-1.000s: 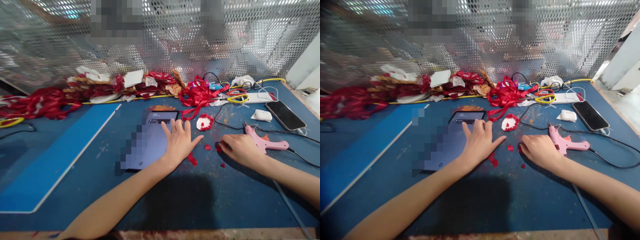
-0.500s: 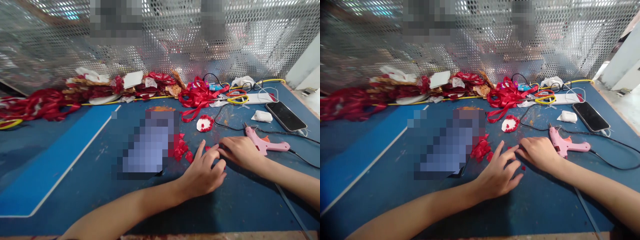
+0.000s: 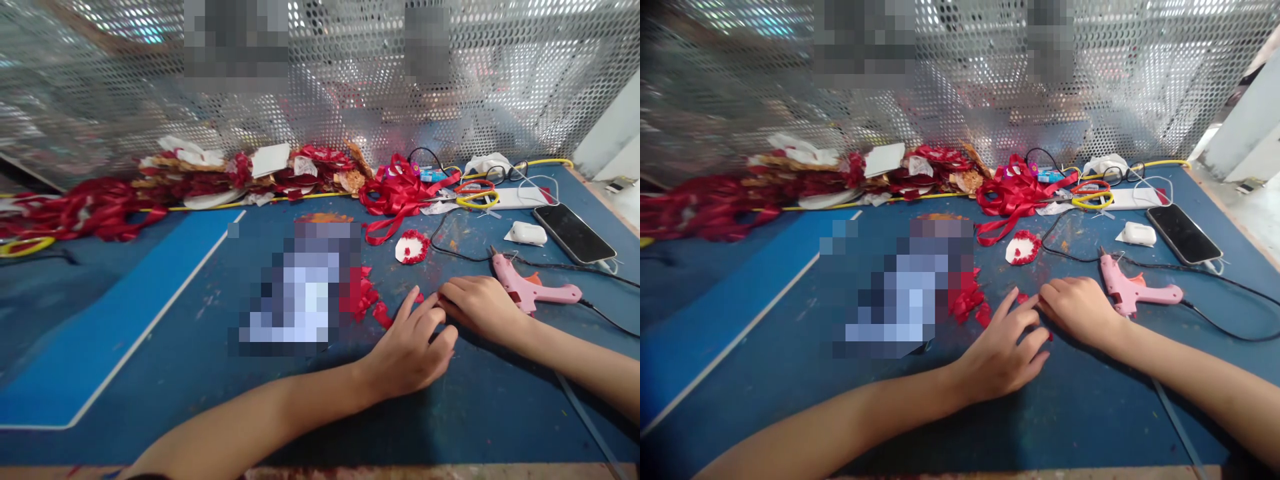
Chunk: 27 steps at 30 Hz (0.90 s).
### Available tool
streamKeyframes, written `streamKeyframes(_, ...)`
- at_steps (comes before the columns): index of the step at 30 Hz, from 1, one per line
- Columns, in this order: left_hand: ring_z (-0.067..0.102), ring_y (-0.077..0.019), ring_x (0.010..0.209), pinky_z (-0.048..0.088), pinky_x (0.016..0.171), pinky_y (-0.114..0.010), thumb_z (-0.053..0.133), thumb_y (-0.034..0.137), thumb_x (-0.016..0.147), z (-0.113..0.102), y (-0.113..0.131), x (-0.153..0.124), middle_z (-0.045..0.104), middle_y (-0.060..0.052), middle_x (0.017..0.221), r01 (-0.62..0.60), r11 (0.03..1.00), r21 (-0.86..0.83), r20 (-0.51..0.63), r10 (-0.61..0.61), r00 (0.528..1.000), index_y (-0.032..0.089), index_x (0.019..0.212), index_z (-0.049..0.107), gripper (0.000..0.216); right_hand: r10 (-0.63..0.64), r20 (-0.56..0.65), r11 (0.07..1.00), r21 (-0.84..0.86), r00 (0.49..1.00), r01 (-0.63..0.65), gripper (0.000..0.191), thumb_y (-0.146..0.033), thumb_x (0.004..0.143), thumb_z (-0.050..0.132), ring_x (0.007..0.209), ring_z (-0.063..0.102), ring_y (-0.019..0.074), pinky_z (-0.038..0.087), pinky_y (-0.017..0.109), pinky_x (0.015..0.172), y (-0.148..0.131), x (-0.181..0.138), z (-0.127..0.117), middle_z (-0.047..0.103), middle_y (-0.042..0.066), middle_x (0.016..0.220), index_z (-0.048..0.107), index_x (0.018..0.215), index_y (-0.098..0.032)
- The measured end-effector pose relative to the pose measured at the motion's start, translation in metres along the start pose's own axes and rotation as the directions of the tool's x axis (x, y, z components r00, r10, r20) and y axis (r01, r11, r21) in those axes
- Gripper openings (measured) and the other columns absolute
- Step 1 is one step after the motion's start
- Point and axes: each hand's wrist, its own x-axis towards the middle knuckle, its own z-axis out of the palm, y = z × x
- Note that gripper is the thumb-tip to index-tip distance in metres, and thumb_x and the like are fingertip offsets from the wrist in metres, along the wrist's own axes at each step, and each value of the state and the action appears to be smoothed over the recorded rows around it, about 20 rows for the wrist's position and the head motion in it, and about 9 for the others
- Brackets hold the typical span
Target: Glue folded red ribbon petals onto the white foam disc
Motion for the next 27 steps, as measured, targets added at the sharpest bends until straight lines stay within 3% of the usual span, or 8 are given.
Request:
streamKeyframes(7, 0.056, -0.0336, 0.116, 0.040, 0.102, -0.058, 0.056, 0.022, 0.082, -0.001, 0.002, -0.002, 0.061, -0.012, 0.097, -0.001, 0.999, -0.034, 0.019, 0.001, 1.000, 0.013, 0.096, 0.055, 0.017, 0.016, 0.115, 1.000, -0.007, 0.993, -0.016, 0.019, -0.019, 0.092, 0.048, 0.061, 0.056, 0.0147, 0.027, 0.028, 0.054, 0.000, 0.002, -0.009, 0.062, 0.003, 0.070, 0.059, 0.077, -0.017)
streamKeyframes(11, 0.053, -0.0357, 0.117, 0.036, 0.101, -0.062, 0.057, 0.040, 0.084, 0.001, 0.001, -0.003, 0.062, -0.017, 0.107, 0.004, 0.998, -0.057, 0.076, 0.001, 0.997, 0.012, 0.105, 0.058, 0.035, 0.088, 0.077, 0.996, -0.016, 0.993, -0.087, 0.022, -0.007, 0.088, 0.041, 0.077, 0.060, 0.0176, 0.031, 0.026, 0.058, 0.002, 0.021, -0.025, 0.065, 0.006, 0.086, 0.059, 0.097, -0.017)
streamKeyframes(14, 0.053, -0.0351, 0.116, 0.037, 0.100, -0.060, 0.052, 0.056, 0.083, 0.003, -0.002, -0.003, 0.061, -0.019, 0.116, -0.034, 0.993, -0.117, 0.122, 0.049, 0.991, 0.013, 0.111, 0.059, 0.051, -0.075, 0.014, 0.993, 0.094, 0.997, 0.074, 0.043, -0.001, 0.081, 0.039, 0.087, 0.058, 0.0201, 0.039, 0.027, 0.067, -0.002, 0.056, -0.022, 0.063, 0.009, 0.094, 0.049, 0.121, -0.015)
streamKeyframes(17, 0.049, -0.0333, 0.123, 0.039, 0.101, -0.053, 0.050, 0.056, 0.085, 0.006, -0.005, -0.003, 0.059, -0.018, 0.124, -0.106, 0.979, -0.174, 0.149, 0.133, 0.980, 0.014, 0.115, 0.058, 0.053, -0.236, 0.040, 0.952, 0.209, 0.971, 0.222, 0.056, 0.001, 0.076, 0.041, 0.090, 0.055, 0.0205, 0.043, 0.028, 0.072, -0.011, 0.099, -0.006, 0.060, 0.011, 0.100, 0.039, 0.130, -0.012)
streamKeyframes(21, 0.046, -0.0311, 0.127, 0.039, 0.102, -0.047, 0.051, 0.051, 0.087, 0.009, -0.006, -0.003, 0.059, -0.018, 0.125, -0.126, 0.969, -0.211, 0.159, 0.161, 0.974, 0.013, 0.114, 0.059, 0.047, -0.272, 0.029, 0.951, 0.159, 0.962, 0.264, 0.057, 0.005, 0.074, 0.039, 0.100, 0.050, 0.0223, 0.043, 0.032, 0.082, -0.021, 0.142, 0.015, 0.058, 0.015, 0.106, 0.036, 0.130, -0.006)
streamKeyframes(27, 0.046, -0.0320, 0.126, 0.041, 0.100, -0.047, 0.051, 0.051, 0.086, 0.012, -0.005, -0.002, 0.060, -0.018, 0.124, -0.089, 0.966, -0.241, 0.196, 0.138, 0.971, 0.013, 0.113, 0.060, 0.047, -0.283, 0.073, 0.959, 0.000, 0.956, 0.284, 0.051, 0.005, 0.076, 0.041, 0.102, 0.047, 0.0245, 0.041, 0.033, 0.085, -0.026, 0.160, 0.023, 0.057, 0.013, 0.094, 0.039, 0.126, -0.006)
